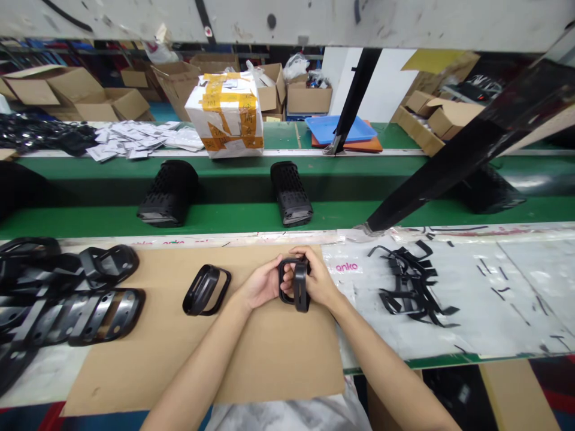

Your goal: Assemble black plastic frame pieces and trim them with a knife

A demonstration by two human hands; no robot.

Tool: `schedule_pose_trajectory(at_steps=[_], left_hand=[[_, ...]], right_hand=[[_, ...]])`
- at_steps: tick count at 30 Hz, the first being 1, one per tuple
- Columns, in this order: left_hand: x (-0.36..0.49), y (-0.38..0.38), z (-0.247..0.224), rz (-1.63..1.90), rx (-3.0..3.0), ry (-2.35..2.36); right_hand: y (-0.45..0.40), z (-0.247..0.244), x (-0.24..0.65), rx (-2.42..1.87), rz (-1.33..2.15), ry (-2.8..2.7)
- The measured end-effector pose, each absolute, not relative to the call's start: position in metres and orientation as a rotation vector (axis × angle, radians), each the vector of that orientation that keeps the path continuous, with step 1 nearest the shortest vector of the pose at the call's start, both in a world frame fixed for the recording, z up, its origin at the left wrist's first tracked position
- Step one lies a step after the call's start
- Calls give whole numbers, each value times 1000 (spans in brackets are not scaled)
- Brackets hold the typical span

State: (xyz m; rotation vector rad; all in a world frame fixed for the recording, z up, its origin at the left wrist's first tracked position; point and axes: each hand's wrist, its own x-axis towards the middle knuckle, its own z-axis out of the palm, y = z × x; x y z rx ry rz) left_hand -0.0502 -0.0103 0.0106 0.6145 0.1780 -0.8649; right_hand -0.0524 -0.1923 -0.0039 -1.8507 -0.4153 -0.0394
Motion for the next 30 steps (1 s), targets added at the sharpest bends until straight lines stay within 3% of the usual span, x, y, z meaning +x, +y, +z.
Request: schedule_pose_trajectory(at_steps=[20,30], left_hand=[[-53,-2,3,-835,706,86],[-51,-3,9,-767,811,45]], right_hand=[[-196,7,-49,-1878,-2,-619],[-195,3,-50,-1806,-6,-463]])
